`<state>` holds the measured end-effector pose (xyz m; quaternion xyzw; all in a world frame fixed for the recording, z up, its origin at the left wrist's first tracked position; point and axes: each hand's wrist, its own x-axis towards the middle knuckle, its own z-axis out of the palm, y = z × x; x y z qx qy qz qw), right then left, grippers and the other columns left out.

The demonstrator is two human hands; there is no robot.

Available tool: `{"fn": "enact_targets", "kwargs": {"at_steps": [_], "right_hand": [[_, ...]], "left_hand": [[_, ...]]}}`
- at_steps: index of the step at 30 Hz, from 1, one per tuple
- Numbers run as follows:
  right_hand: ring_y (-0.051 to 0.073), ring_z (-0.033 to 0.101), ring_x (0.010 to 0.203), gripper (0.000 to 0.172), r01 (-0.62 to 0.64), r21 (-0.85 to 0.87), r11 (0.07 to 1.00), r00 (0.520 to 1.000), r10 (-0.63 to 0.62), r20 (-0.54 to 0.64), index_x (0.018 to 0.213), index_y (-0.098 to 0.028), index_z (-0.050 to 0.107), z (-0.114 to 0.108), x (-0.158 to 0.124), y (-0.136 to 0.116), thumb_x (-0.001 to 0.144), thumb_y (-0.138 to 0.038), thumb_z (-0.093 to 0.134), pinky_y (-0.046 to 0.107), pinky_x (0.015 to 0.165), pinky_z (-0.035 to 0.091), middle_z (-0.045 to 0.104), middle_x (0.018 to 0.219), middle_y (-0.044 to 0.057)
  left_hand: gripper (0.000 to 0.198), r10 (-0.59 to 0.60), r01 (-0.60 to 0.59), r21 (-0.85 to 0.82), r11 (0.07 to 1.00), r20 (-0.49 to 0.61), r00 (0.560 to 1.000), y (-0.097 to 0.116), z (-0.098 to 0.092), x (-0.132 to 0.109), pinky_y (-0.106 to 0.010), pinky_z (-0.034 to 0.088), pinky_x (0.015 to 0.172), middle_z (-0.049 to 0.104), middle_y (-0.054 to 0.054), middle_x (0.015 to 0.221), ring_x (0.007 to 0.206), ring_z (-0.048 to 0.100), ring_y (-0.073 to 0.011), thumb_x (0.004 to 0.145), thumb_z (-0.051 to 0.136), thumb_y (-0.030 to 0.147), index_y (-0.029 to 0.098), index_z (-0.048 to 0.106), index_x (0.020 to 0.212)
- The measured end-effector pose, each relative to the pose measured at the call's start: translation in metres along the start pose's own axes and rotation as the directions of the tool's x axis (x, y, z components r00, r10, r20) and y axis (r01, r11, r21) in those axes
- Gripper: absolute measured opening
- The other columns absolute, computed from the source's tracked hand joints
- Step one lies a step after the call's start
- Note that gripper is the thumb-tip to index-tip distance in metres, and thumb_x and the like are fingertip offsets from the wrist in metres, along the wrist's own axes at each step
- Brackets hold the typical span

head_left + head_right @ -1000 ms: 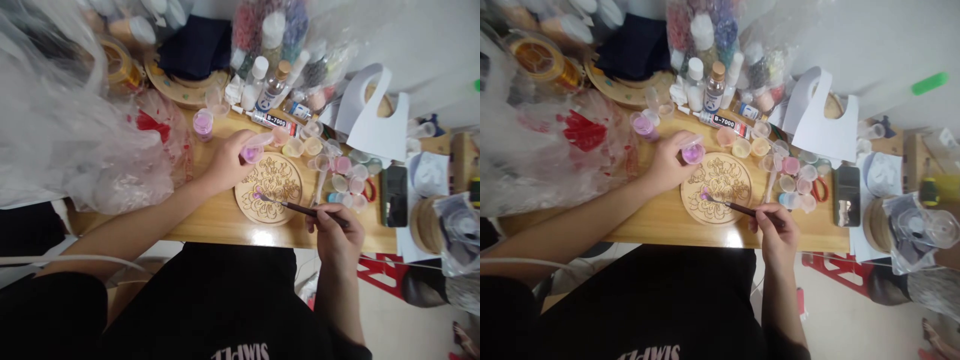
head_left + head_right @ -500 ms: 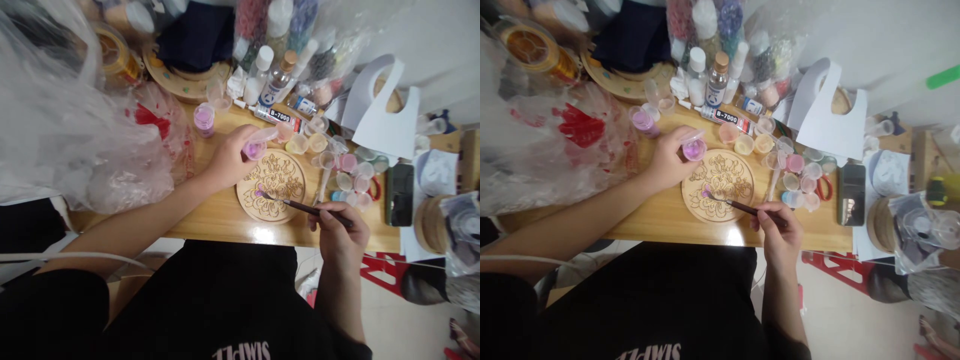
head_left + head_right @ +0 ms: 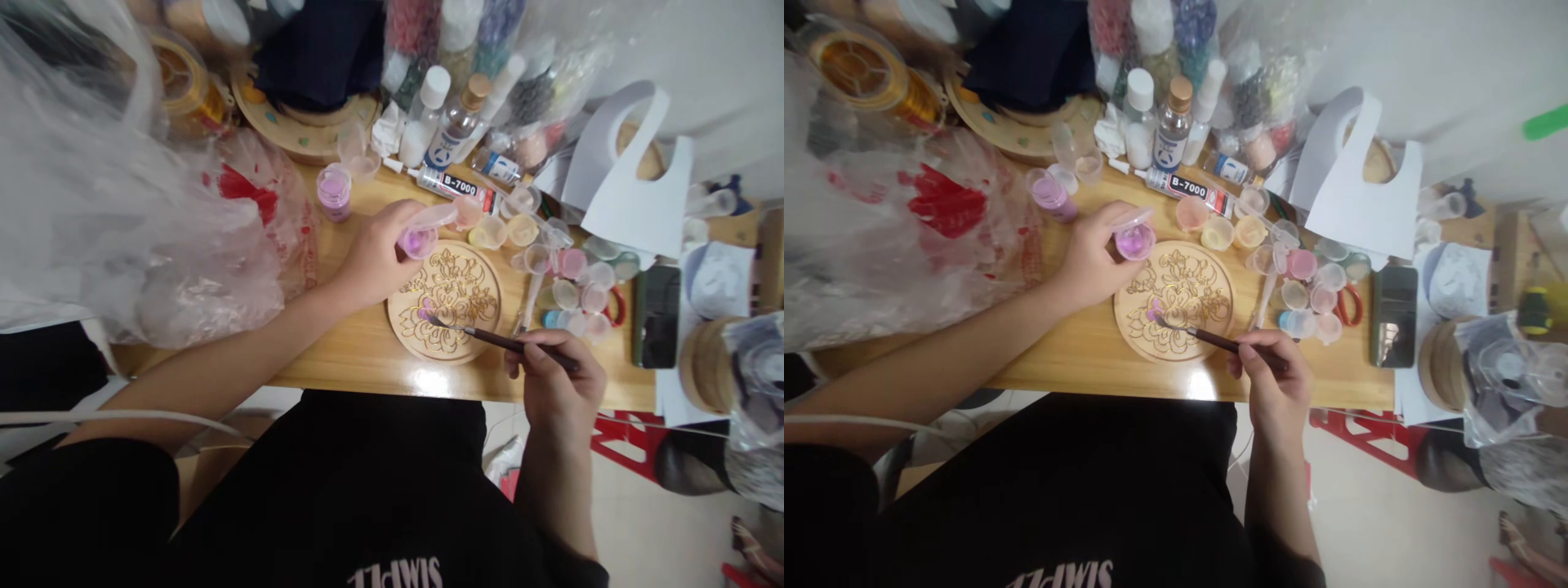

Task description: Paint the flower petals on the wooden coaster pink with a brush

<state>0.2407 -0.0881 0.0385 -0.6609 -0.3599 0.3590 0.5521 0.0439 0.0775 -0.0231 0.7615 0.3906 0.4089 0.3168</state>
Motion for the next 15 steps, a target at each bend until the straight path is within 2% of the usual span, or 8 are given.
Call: {"fn": "enact_targets", "kwargs": {"at_steps": [6,8,12,15], "right_hand": [[0.012,0.060,0.048,0.004,0.011,-0.003,1.000,1.000,-0.011,-0.002,0.078,-0.023,0.076,0.0004,0.0007,0.0011,0.080,-0.019,0.076,0.025,0.047,0.044,0.064,0.058,-0.003],[0.013,0.061,0.049,0.003,0.006,-0.013,1.000,1.000,-0.007,-0.002,0.079,-0.023,0.076,0.0007,0.0011,0.0012,0.080,-0.021,0.077,0.025,0.046,0.045,0.065,0.057,-0.003],[0.013,0.061,0.049,0.003,0.026,-0.015,1.000,0.999,-0.027,-0.024,0.078,-0.022,0.076,0.0006,0.0017,0.0012,0.080,-0.024,0.078,0.026,0.046,0.046,0.064,0.058,-0.003],[0.012,0.059,0.047,0.004,0.049,0.004,0.999,0.998,-0.049,-0.034,0.077,-0.022,0.076,-0.0001,0.0024,0.0008,0.079,-0.024,0.079,0.025,0.046,0.045,0.063,0.057,-0.003]], "left_hand": [[0.032,0.073,-0.074,-0.050,0.996,-0.031,0.997,-0.0048,0.0020,-0.0008,-0.038,0.061,0.085,0.072,-0.003,0.104,0.096,0.069,-0.0194,0.082,0.065,0.001,0.019,0.062,0.108],[0.031,0.058,-0.060,-0.058,0.997,-0.021,0.998,-0.0043,0.0018,-0.0006,-0.039,0.061,0.085,0.072,-0.003,0.104,0.096,0.068,-0.0196,0.083,0.066,0.003,0.021,0.063,0.108],[0.027,-0.044,0.044,-0.010,0.999,0.016,0.999,-0.0013,0.0006,0.0002,-0.038,0.060,0.088,0.071,-0.003,0.102,0.101,0.070,-0.0226,0.083,0.068,0.008,0.018,0.063,0.107],[0.025,-0.022,0.022,-0.027,0.999,0.011,1.000,-0.0006,0.0001,0.0004,-0.037,0.059,0.088,0.070,-0.004,0.100,0.100,0.070,-0.0221,0.083,0.069,0.009,0.018,0.062,0.106]]}}
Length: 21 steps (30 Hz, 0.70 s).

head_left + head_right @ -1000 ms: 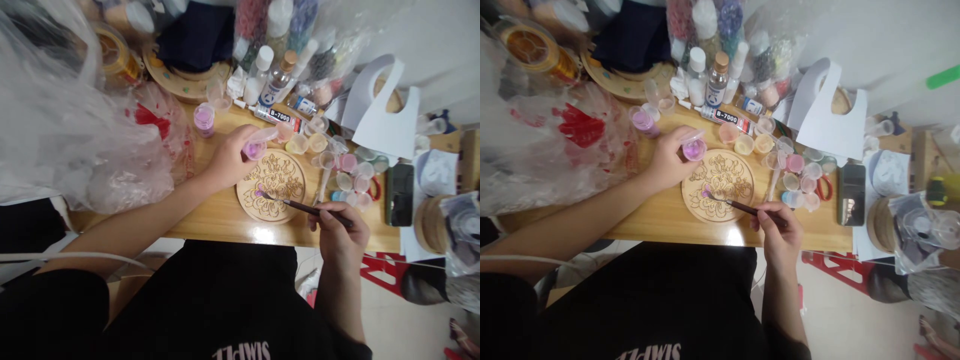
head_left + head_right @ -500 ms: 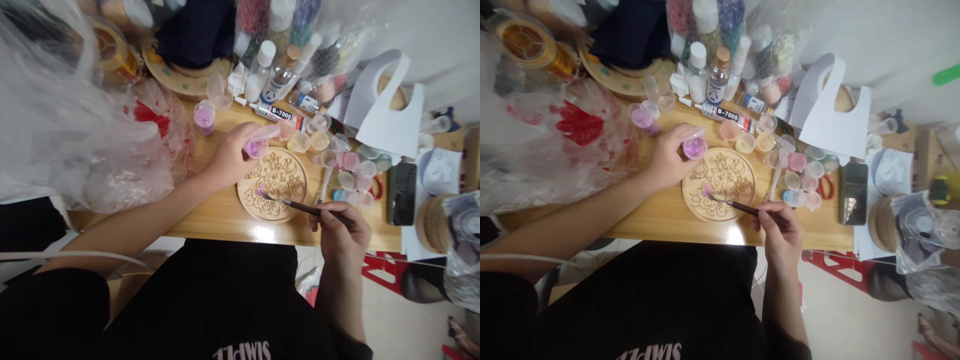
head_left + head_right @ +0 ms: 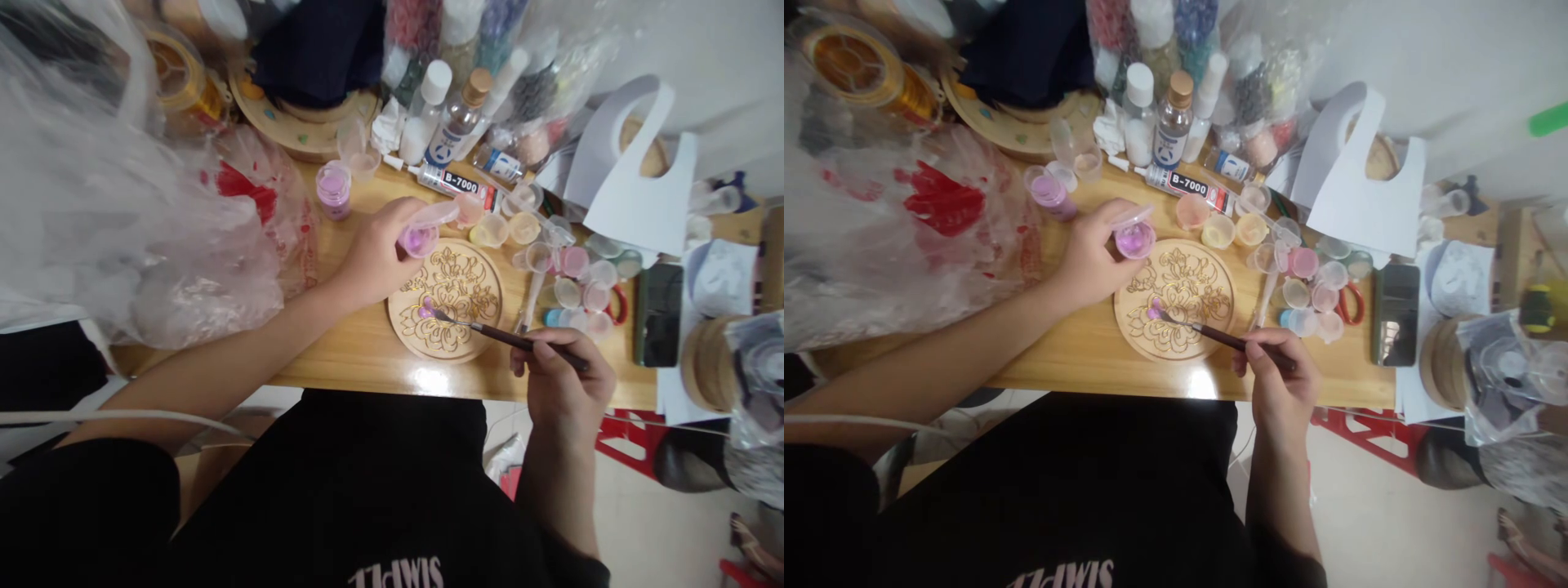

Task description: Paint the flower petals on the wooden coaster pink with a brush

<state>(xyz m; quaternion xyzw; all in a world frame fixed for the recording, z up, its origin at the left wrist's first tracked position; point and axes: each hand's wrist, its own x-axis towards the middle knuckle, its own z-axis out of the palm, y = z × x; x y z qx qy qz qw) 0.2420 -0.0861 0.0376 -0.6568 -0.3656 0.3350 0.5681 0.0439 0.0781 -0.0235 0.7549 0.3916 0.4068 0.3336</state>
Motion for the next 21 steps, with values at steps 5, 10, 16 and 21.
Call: {"fn": "enact_targets", "kwargs": {"at_steps": [5,10,16,21], "right_hand": [[0.012,0.058,0.046,0.003,-0.011,0.004,1.000,1.000,0.011,0.001,0.075,-0.022,0.076,-0.0005,0.0002,-0.0004,0.078,-0.020,0.077,0.025,0.045,0.043,0.063,0.056,-0.003],[0.012,0.058,0.046,0.003,-0.035,-0.021,0.999,0.999,0.036,0.013,0.076,-0.023,0.076,0.0002,-0.0005,0.0010,0.077,-0.022,0.078,0.025,0.045,0.042,0.063,0.056,-0.004],[0.013,0.060,0.048,0.003,-0.051,-0.024,0.998,0.998,0.052,0.025,0.078,-0.023,0.076,0.0008,-0.0001,0.0013,0.080,-0.021,0.077,0.025,0.046,0.044,0.065,0.058,-0.003],[0.012,0.060,0.048,0.003,-0.029,-0.022,0.999,0.999,0.030,0.032,0.078,-0.023,0.077,0.0010,0.0005,0.0009,0.080,-0.020,0.077,0.025,0.046,0.045,0.065,0.057,-0.004]], "left_hand": [[0.028,0.028,-0.028,0.005,1.000,-0.001,1.000,0.0002,-0.0003,0.0002,-0.037,0.060,0.089,0.071,-0.005,0.104,0.100,0.071,-0.0222,0.082,0.065,0.007,0.017,0.062,0.108],[0.026,0.029,-0.029,0.016,0.999,-0.001,1.000,-0.0005,-0.0004,-0.0001,-0.038,0.061,0.087,0.072,-0.004,0.104,0.098,0.071,-0.0217,0.083,0.065,0.008,0.020,0.062,0.106],[0.023,0.058,-0.058,0.009,0.998,-0.003,0.998,-0.0020,0.0001,-0.0004,-0.037,0.061,0.087,0.072,-0.003,0.104,0.097,0.070,-0.0195,0.087,0.066,0.009,0.018,0.061,0.107],[0.026,0.004,-0.004,0.019,1.000,0.009,1.000,0.0016,-0.0006,0.0010,-0.036,0.060,0.089,0.072,-0.002,0.103,0.097,0.071,-0.0201,0.084,0.069,0.006,0.019,0.062,0.105]]}}
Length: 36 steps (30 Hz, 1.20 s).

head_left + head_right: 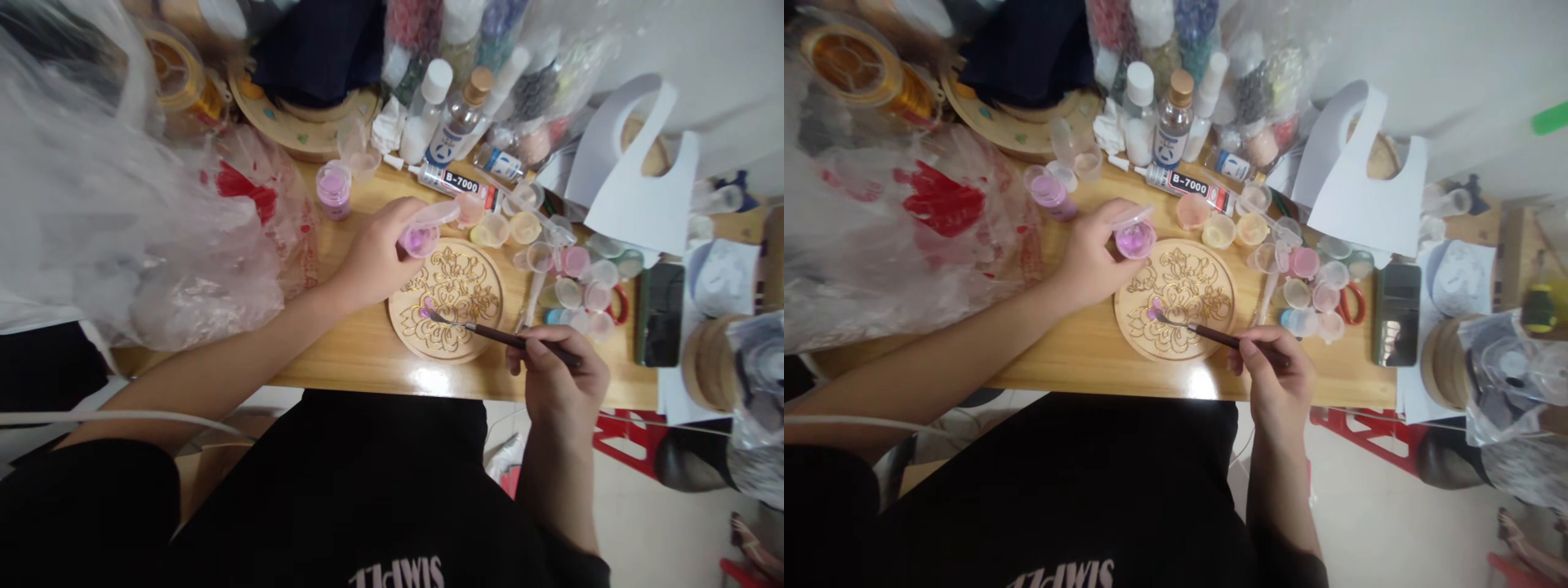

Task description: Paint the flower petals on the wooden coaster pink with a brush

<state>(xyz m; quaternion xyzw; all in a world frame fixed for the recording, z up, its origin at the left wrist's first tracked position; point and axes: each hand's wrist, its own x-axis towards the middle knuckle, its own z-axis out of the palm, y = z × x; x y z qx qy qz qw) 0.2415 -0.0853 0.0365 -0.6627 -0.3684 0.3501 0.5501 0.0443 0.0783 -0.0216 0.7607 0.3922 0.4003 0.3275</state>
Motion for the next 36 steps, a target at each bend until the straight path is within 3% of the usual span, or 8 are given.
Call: {"fn": "enact_targets", "kwargs": {"at_steps": [6,11,16,21,27,36], "right_hand": [[0.013,0.061,0.048,0.002,-0.007,-0.011,1.000,1.000,0.007,-0.008,0.078,-0.022,0.076,0.000,0.001,-0.001,0.080,-0.021,0.077,0.025,0.047,0.046,0.066,0.057,-0.003],[0.011,0.058,0.043,0.005,0.047,0.031,0.998,0.997,-0.045,-0.067,0.074,-0.021,0.074,0.002,0.005,-0.004,0.075,-0.021,0.079,0.024,0.042,0.044,0.065,0.056,-0.003],[0.010,0.055,0.041,0.016,0.034,0.073,0.997,0.994,-0.026,-0.103,0.070,-0.020,0.072,0.003,0.008,-0.004,0.072,-0.029,0.085,0.021,0.037,0.039,0.064,0.054,-0.003],[0.010,0.054,0.041,0.020,0.020,0.059,0.998,0.996,-0.015,-0.087,0.071,-0.019,0.071,0.002,0.004,0.000,0.076,-0.032,0.085,0.022,0.039,0.041,0.063,0.055,-0.004],[0.011,0.058,0.046,0.014,-0.002,0.039,0.999,0.999,0.003,-0.035,0.076,-0.020,0.073,0.001,-0.001,0.003,0.083,-0.029,0.082,0.023,0.044,0.043,0.064,0.056,-0.003],[0.011,0.057,0.043,0.013,0.003,0.040,0.999,0.999,-0.002,-0.036,0.075,-0.019,0.073,-0.002,-0.001,0.002,0.081,-0.027,0.082,0.024,0.043,0.043,0.064,0.054,-0.004]], "left_hand": [[0.027,-0.048,0.048,0.041,0.998,0.005,0.999,0.003,-0.001,0.000,-0.036,0.060,0.089,0.072,-0.003,0.102,0.098,0.071,-0.0212,0.083,0.069,0.007,0.018,0.062,0.106],[0.026,0.058,-0.058,0.003,0.998,-0.030,0.998,-0.002,0.000,-0.001,-0.035,0.060,0.086,0.072,-0.004,0.101,0.095,0.071,-0.0206,0.083,0.067,0.007,0.017,0.062,0.105],[0.024,0.084,-0.085,-0.006,0.996,-0.038,0.996,-0.007,0.003,-0.002,-0.035,0.060,0.087,0.072,-0.004,0.103,0.096,0.071,-0.0203,0.086,0.064,0.009,0.017,0.062,0.108],[0.028,0.173,-0.177,-0.042,0.983,-0.081,0.982,-0.012,0.005,-0.002,-0.034,0.061,0.083,0.072,-0.004,0.102,0.094,0.070,-0.0183,0.085,0.064,0.004,0.019,0.061,0.108],[0.030,0.084,-0.083,0.045,0.996,-0.026,0.996,-0.007,0.002,-0.002,-0.033,0.060,0.087,0.073,-0.003,0.106,0.099,0.071,-0.0193,0.084,0.066,0.005,0.017,0.060,0.112],[0.028,0.082,-0.081,0.040,0.996,-0.026,0.996,-0.008,0.002,-0.002,-0.034,0.060,0.085,0.071,-0.003,0.102,0.095,0.071,-0.0193,0.085,0.070,0.008,0.018,0.059,0.109]]}}
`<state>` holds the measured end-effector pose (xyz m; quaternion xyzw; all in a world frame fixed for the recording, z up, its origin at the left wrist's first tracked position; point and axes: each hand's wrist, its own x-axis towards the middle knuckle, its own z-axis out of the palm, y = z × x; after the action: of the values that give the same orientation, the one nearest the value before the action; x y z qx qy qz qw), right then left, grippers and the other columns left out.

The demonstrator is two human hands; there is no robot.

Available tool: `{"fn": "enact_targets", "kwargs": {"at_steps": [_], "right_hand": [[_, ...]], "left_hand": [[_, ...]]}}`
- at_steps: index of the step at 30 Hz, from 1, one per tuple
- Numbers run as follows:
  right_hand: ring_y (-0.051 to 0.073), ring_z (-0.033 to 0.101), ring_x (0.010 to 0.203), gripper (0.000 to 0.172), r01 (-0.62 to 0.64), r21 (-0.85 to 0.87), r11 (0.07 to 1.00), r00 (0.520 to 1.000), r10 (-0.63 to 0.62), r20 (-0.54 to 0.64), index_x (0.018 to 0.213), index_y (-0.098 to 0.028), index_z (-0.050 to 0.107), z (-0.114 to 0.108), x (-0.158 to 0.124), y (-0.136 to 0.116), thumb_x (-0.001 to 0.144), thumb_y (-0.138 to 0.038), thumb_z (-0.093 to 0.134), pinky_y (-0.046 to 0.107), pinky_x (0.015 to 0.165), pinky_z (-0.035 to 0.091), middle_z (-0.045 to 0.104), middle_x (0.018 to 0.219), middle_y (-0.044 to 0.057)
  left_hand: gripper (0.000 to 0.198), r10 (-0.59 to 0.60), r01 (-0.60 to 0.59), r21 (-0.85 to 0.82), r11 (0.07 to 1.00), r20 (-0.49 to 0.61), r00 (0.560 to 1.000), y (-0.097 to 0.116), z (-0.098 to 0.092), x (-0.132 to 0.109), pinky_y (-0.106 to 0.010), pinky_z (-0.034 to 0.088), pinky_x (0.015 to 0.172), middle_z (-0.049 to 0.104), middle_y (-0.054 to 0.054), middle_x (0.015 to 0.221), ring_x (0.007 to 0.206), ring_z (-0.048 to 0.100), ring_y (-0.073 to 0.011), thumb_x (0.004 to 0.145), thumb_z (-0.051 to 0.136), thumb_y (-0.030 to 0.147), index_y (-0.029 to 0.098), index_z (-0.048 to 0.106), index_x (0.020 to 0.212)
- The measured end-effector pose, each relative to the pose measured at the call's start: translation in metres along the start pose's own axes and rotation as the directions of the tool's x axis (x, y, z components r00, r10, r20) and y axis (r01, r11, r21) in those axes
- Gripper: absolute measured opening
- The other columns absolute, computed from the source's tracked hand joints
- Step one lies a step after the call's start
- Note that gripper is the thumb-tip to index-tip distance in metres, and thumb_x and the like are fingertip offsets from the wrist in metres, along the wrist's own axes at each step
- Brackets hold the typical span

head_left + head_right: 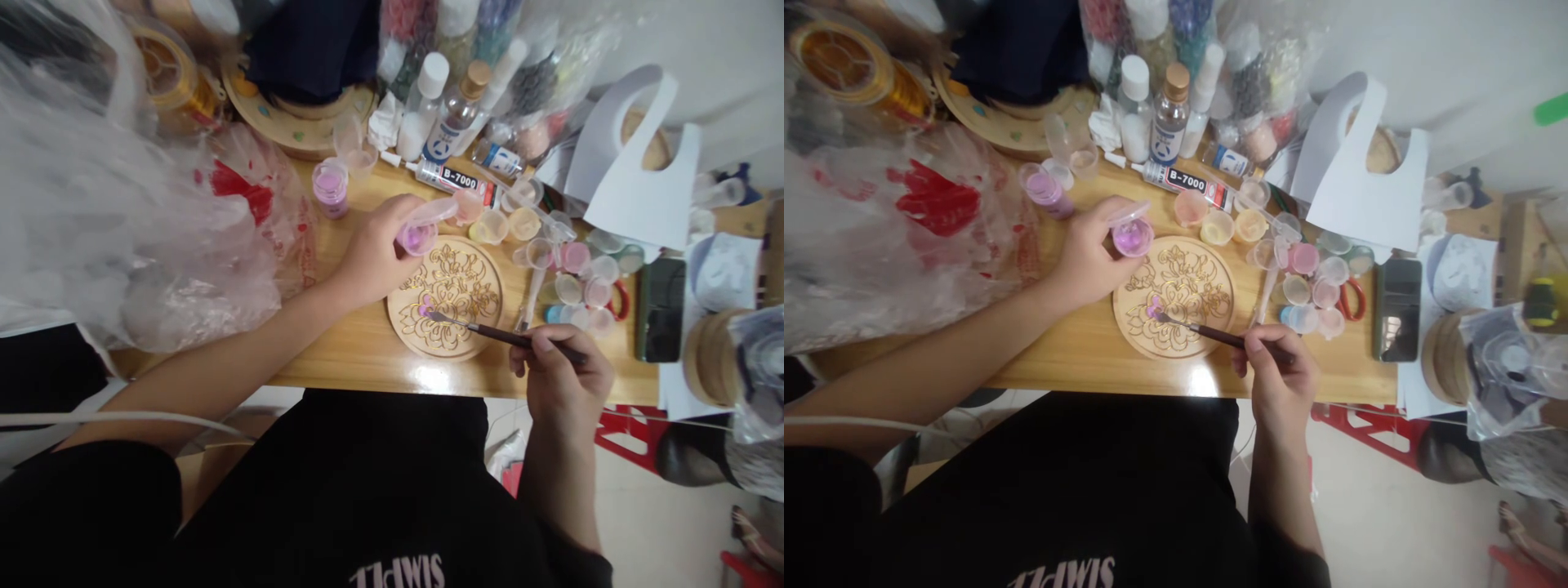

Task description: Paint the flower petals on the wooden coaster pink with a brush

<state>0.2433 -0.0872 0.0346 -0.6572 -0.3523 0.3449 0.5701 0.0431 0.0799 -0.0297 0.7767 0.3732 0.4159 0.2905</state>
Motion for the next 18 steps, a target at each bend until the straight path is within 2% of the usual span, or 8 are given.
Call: {"fn": "enact_targets", "kwargs": {"at_steps": [6,13,18], "right_hand": [[0.011,0.056,0.042,0.016,0.027,0.000,1.000,0.999,-0.027,-0.035,0.071,-0.020,0.071,0.0011,0.0010,-0.0015,0.078,-0.028,0.084,0.022,0.040,0.041,0.063,0.055,-0.004],[0.012,0.059,0.046,0.010,0.003,-0.013,1.000,1.000,-0.003,0.009,0.078,-0.021,0.075,0.0021,-0.0016,0.0006,0.082,-0.027,0.081,0.024,0.044,0.046,0.065,0.057,-0.004],[0.011,0.058,0.045,0.010,0.005,-0.002,1.000,1.000,-0.005,-0.002,0.075,-0.020,0.074,0.0021,-0.0009,0.0003,0.081,-0.023,0.080,0.023,0.043,0.045,0.065,0.056,-0.004]], "left_hand": [[0.029,0.084,-0.086,-0.050,0.995,-0.041,0.996,-0.0047,0.0017,-0.0006,-0.033,0.060,0.080,0.071,-0.003,0.101,0.092,0.070,-0.0188,0.083,0.068,0.006,0.018,0.059,0.107],[0.028,0.013,-0.013,-0.030,0.999,0.006,1.000,-0.0019,0.0000,-0.0006,-0.034,0.058,0.087,0.071,-0.003,0.103,0.096,0.070,-0.0196,0.084,0.069,0.008,0.018,0.060,0.108],[0.025,0.054,-0.055,-0.067,0.996,-0.025,0.998,-0.0039,0.0003,-0.0001,-0.034,0.059,0.082,0.072,-0.004,0.102,0.093,0.070,-0.0203,0.085,0.068,0.011,0.020,0.061,0.107]]}}
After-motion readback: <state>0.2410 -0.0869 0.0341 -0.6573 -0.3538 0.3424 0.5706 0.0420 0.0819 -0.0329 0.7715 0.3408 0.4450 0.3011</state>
